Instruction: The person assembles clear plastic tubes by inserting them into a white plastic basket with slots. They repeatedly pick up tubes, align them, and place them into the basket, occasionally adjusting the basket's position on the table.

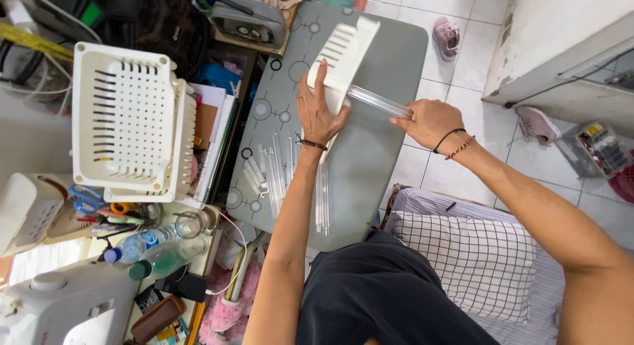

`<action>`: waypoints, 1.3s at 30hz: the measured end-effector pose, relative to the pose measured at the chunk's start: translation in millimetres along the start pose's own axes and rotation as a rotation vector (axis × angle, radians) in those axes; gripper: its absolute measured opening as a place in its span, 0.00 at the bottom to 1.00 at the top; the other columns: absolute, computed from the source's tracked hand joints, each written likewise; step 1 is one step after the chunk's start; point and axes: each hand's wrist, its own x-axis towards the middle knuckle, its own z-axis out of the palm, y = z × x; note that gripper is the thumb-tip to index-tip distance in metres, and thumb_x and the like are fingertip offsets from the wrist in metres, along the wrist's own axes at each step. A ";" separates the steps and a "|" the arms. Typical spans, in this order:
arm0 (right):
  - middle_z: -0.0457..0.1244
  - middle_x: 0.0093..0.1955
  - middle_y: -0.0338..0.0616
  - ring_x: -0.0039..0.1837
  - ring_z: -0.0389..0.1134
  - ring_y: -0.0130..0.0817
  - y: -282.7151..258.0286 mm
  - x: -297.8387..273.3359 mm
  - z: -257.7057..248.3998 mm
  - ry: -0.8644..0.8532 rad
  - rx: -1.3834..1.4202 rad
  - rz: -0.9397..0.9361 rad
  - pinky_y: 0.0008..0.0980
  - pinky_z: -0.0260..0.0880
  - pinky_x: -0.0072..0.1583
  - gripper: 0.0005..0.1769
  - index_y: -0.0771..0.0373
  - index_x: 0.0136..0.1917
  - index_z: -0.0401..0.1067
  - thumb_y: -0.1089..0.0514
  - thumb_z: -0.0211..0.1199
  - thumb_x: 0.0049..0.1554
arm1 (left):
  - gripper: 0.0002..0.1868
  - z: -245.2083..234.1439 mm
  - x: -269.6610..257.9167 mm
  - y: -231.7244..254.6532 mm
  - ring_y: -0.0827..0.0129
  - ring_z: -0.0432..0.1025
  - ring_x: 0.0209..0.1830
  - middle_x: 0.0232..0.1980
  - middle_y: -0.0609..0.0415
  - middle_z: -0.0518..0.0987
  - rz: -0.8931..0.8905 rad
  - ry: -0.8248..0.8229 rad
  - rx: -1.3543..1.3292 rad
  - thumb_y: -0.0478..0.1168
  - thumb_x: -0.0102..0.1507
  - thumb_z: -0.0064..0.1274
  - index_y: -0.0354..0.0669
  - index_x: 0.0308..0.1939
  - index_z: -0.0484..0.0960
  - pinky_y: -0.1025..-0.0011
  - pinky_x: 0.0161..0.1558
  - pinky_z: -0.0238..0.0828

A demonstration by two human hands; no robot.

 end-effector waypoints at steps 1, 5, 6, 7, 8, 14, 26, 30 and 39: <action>0.68 0.30 0.45 0.36 0.71 0.46 7.8 2.3 4.7 -0.010 0.044 0.026 0.44 0.69 0.40 0.23 0.57 0.38 0.79 0.35 0.67 0.55 | 0.60 0.8 0.9 1.1 0.43 0.61 0.71 0.71 0.37 0.63 -0.018 -0.055 -0.037 0.43 0.48 0.64 0.62 0.81 0.51 0.50 0.66 0.64; 0.64 0.26 0.45 0.31 0.65 0.38 45.7 16.0 28.0 -0.060 0.301 0.101 0.39 0.65 0.39 0.27 0.64 0.33 0.77 0.37 0.70 0.54 | 0.60 17.1 19.2 10.7 0.40 0.66 0.62 0.66 0.36 0.64 0.038 -0.145 0.071 0.45 0.46 0.66 0.67 0.80 0.52 0.49 0.62 0.64; 0.63 0.25 0.44 0.29 0.62 0.34 52.8 21.1 34.4 -0.072 0.389 0.109 0.36 0.63 0.37 0.28 0.66 0.31 0.76 0.38 0.72 0.54 | 0.60 24.0 29.0 11.6 0.39 0.66 0.59 0.65 0.36 0.65 0.042 -0.205 0.112 0.46 0.45 0.66 0.68 0.79 0.52 0.49 0.59 0.64; 0.60 0.24 0.41 0.28 0.57 0.31 58.0 25.6 41.9 -0.113 0.520 0.152 0.35 0.58 0.34 0.27 0.66 0.31 0.74 0.40 0.72 0.53 | 0.60 30.9 36.6 11.8 0.38 0.67 0.57 0.65 0.35 0.65 0.047 -0.264 0.153 0.46 0.44 0.66 0.69 0.79 0.53 0.49 0.57 0.64; 0.57 0.24 0.38 0.26 0.53 0.28 63.2 27.1 50.4 -0.154 0.651 0.198 0.34 0.52 0.31 0.26 0.65 0.31 0.72 0.41 0.73 0.53 | 0.61 38.5 40.0 11.9 0.37 0.67 0.56 0.64 0.34 0.65 0.068 -0.294 0.183 0.46 0.43 0.66 0.69 0.78 0.53 0.49 0.55 0.64; 0.49 0.21 0.31 0.21 0.43 0.21 78.2 29.5 102.5 -0.378 1.105 0.408 0.28 0.38 0.23 0.27 0.56 0.30 0.56 0.45 0.71 0.54 | 0.56 93.3 32.2 -0.7 0.39 0.68 0.58 0.61 0.37 0.68 0.113 -0.505 0.363 0.44 0.45 0.63 0.70 0.77 0.56 0.48 0.52 0.61; 0.59 0.21 0.39 0.23 0.55 0.25 76.1 34.0 169.5 0.061 0.526 0.389 0.28 0.55 0.29 0.25 0.60 0.26 0.69 0.44 0.69 0.57 | 0.52 119.3 21.1 -17.2 0.36 0.68 0.58 0.55 0.34 0.71 0.010 -0.636 0.498 0.56 0.49 0.68 0.72 0.74 0.58 0.39 0.53 0.58; 0.55 0.25 0.38 0.27 0.51 0.27 77.9 27.7 169.3 -0.117 1.007 0.406 0.36 0.50 0.29 0.28 0.67 0.30 0.66 0.44 0.72 0.55 | 0.49 122.9 18.9 -17.6 0.39 0.69 0.57 0.54 0.36 0.72 0.055 -0.551 0.486 0.54 0.53 0.67 0.71 0.76 0.60 0.41 0.54 0.59; 0.60 0.24 0.47 0.29 0.59 0.34 106.6 23.4 171.4 -0.099 0.595 0.191 0.37 0.62 0.34 0.33 0.68 0.30 0.69 0.37 0.67 0.59 | 0.55 114.3 5.6 -19.7 0.40 0.68 0.57 0.53 0.37 0.71 0.101 -0.609 0.476 0.39 0.45 0.63 0.65 0.77 0.59 0.47 0.49 0.58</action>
